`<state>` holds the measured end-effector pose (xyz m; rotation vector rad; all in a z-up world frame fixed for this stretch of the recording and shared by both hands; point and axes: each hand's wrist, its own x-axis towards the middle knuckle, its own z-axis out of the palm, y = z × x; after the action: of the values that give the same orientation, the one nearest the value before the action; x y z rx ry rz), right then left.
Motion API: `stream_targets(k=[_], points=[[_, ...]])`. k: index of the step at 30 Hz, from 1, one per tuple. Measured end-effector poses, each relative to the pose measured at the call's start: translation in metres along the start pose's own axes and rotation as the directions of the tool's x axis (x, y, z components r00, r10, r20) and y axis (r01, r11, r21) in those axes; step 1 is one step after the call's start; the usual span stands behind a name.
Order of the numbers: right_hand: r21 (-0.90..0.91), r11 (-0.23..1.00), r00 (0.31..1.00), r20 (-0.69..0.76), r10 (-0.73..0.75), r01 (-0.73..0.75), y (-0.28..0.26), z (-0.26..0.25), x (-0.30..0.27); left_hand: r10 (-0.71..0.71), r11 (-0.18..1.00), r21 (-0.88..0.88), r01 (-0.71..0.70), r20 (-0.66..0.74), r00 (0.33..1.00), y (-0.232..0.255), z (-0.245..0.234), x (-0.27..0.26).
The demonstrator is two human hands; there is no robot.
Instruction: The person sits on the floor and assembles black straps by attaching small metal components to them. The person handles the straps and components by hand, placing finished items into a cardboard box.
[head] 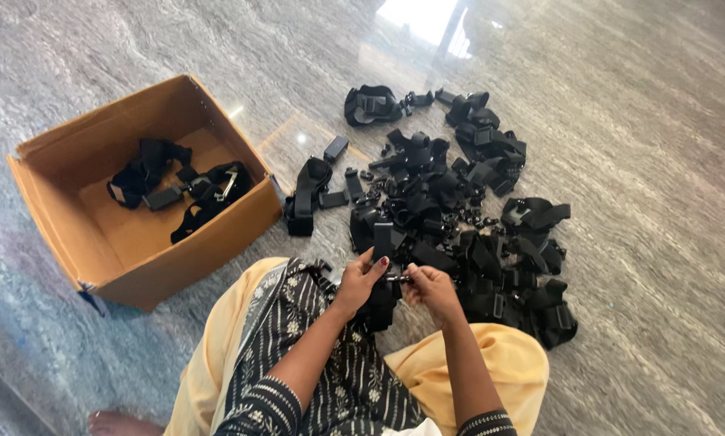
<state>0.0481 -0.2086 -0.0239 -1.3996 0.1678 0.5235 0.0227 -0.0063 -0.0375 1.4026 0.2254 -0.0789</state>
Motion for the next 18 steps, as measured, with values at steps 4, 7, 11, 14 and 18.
stream_targets(k=[4, 7, 11, 14, 18], points=[[0.040, 0.999, 0.997, 0.081, -0.014, 0.010, 0.009, -0.007, 0.011, 0.016, 0.999, -0.040, -0.016, -0.004, 1.000, 0.001, -0.001, 0.009], [0.140, 0.986, 0.993, 0.063, -0.102, 0.092, 0.018, -0.007, 0.013, 0.011, 0.998, -0.055, -0.010, 0.021, 1.000, 0.003, 0.001, 0.012], [0.170, 0.971, 0.984, 0.026, -0.177, 0.170, 0.021, -0.011, 0.018, -0.041, 0.998, -0.050, 0.040, -0.004, 0.999, 0.005, 0.005, 0.017], [0.190, 0.951, 0.966, 0.045, -0.255, 0.242, 0.023, -0.012, 0.020, -0.024, 0.995, -0.094, 0.026, 0.023, 0.999, 0.003, 0.006, 0.018], [0.151, 0.964, 0.973, 0.043, -0.226, 0.217, 0.020, -0.008, 0.021, -0.072, 0.986, -0.150, 0.073, 0.011, 0.997, 0.004, 0.005, 0.020]])
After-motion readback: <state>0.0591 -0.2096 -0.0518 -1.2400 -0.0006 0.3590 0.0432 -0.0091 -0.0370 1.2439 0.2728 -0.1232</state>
